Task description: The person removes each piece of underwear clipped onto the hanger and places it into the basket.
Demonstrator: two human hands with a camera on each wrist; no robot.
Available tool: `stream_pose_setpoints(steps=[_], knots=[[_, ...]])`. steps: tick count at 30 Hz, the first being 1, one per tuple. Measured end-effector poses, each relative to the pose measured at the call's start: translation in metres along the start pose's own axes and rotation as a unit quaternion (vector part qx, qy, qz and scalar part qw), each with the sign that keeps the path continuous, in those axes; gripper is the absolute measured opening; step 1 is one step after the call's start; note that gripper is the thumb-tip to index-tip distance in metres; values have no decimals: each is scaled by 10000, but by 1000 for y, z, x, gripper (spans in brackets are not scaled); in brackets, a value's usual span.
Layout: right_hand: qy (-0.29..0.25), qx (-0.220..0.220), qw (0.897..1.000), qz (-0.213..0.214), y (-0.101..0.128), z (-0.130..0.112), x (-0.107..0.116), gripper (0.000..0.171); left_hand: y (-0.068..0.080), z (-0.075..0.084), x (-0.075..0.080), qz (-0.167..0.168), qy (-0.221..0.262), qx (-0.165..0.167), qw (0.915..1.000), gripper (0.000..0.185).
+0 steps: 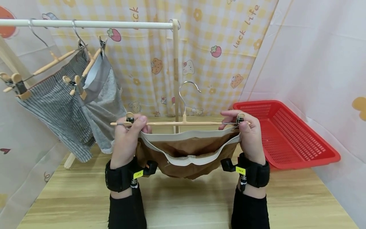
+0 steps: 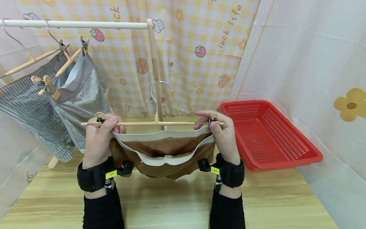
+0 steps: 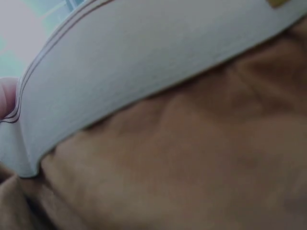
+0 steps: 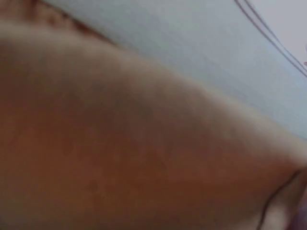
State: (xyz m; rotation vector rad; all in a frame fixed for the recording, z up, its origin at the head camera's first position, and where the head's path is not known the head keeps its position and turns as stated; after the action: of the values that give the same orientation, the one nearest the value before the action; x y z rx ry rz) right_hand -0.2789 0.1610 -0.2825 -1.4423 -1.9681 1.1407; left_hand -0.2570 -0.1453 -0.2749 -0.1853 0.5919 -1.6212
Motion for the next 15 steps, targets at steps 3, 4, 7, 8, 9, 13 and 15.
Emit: stream_pose_setpoints(steps=[3, 4, 7, 8, 9, 13, 15], knots=[[14, 53, 10000, -5, 0, 1, 0, 53, 0, 1, 1, 5, 52, -44, 10000, 34], [-19, 76, 10000, 5, 0, 0, 0, 51, 0, 1, 1, 3, 60, -44, 10000, 34], [-26, 131, 9999, 84, 0, 0, 0, 47, -1, 0, 0, 8, 126, -42, 9999, 34], [31, 145, 9998, 100, 0, 0, 1, 46, -1, 0, 0, 12, 122, -46, 9999, 34], [106, 148, 9998, 118, 0, -1, 1, 45, -1, -1, 0, 12, 135, -44, 9999, 33], [423, 110, 9989, 192, 0, -2, 2, 46, -1, -1, -1, 27, 117, -36, 9999, 33], [538, 112, 9983, 184, 0, -2, 2, 46, -1, -1, -1, 50, 111, -19, 9999, 32]])
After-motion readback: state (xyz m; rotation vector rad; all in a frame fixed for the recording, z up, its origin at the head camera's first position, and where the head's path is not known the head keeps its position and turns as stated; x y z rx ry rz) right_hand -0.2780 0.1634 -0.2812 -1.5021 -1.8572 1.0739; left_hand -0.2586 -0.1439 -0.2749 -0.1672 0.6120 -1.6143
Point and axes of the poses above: each hand's wrist, its own y-axis away from the middle knuckle, its own x-axis out of the back of the hand, z = x × y, the point moved 4 cm from there along -y, towards the middle knuckle, and after that the axes turned 10 degrees about x, right-handed, at the moved point
